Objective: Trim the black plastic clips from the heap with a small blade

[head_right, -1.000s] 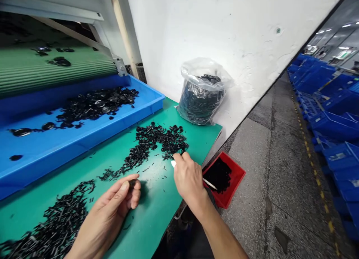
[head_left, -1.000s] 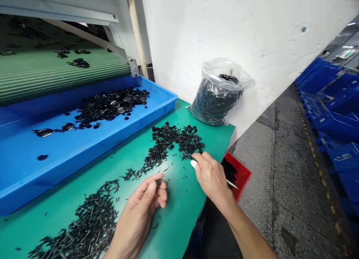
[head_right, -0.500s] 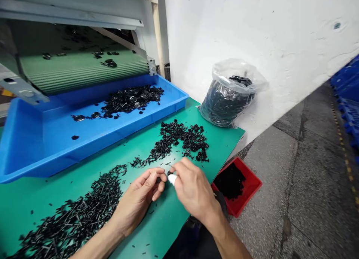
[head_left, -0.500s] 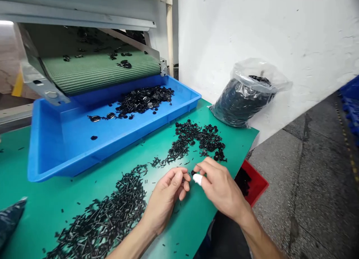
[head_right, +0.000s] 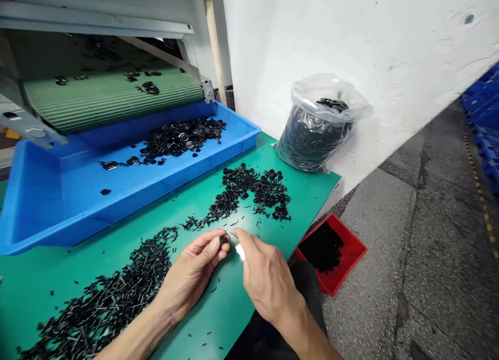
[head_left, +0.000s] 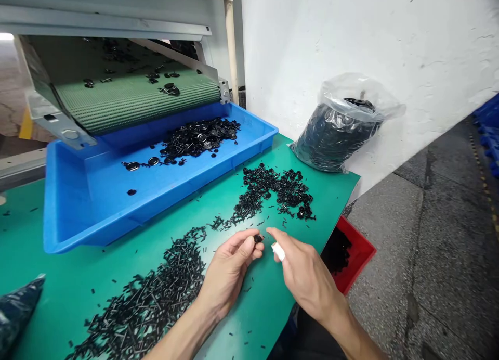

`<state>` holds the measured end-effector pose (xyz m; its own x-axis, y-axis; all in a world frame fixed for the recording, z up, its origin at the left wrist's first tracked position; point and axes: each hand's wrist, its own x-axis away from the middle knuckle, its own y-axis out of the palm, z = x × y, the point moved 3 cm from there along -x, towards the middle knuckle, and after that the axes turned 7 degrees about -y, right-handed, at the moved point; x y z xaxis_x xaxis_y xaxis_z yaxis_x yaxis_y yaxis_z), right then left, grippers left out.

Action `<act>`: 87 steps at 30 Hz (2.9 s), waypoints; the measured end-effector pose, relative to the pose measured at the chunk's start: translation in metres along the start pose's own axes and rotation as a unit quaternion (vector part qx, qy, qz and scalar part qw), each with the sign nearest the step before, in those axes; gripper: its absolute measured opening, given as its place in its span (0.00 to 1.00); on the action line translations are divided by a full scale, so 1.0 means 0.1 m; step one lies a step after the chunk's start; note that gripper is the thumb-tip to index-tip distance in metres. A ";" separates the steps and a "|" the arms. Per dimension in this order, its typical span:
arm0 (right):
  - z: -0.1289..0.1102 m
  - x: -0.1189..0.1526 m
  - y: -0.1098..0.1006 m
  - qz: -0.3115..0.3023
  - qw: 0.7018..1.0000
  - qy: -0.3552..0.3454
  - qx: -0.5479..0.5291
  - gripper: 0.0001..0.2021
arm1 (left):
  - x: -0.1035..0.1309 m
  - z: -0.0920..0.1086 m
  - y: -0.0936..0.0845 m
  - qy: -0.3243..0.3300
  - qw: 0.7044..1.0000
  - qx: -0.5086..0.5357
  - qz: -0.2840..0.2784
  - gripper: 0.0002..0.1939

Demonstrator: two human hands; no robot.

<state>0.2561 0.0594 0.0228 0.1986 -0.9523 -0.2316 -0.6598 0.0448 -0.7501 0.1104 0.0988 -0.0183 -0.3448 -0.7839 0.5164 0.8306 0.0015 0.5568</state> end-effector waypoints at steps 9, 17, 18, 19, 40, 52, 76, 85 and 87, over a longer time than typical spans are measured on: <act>-0.03 0.07 0.03 0.017 0.997 0.000 0.075 0.21 | 0.02 0.02 0.01 0.017 1.000 0.006 0.000 0.11; -0.04 0.07 0.04 0.016 0.997 0.001 0.070 0.21 | 0.01 0.02 0.03 0.028 1.000 -0.002 -0.006 0.13; -0.05 0.07 0.04 0.016 0.997 -0.001 0.071 0.21 | 0.01 0.02 0.04 0.039 0.999 -0.008 -0.015 0.11; -0.06 0.08 0.04 0.018 0.997 -0.003 0.075 0.21 | 0.01 0.02 0.04 0.047 0.999 -0.013 -0.021 0.10; -0.24 0.02 0.24 0.042 0.990 0.038 0.126 0.14 | 0.03 -0.01 0.01 0.073 0.996 -0.056 0.010 0.09; 0.09 -0.13 0.05 -0.047 0.994 0.089 -0.036 0.13 | 0.00 -0.01 -0.01 0.045 0.995 -0.069 0.051 0.16; 0.51 -0.16 -0.16 0.040 0.984 0.093 0.146 0.16 | 0.02 0.07 0.06 0.022 0.998 -0.057 -0.017 0.11; 0.22 -0.17 -0.06 0.029 0.991 0.035 -0.129 0.13 | 0.01 -0.02 0.09 0.024 0.990 -0.128 -0.048 0.11; 0.15 -0.17 0.01 0.032 0.977 0.044 -0.207 0.13 | 0.01 -0.03 0.08 0.024 0.991 -0.121 -0.054 0.11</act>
<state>0.2629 0.0803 0.0167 0.0959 -0.9745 -0.2030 -0.9091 -0.0027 -0.4165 0.1181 0.0966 -0.0153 -0.4207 -0.8006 0.4268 0.8727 -0.2285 0.4316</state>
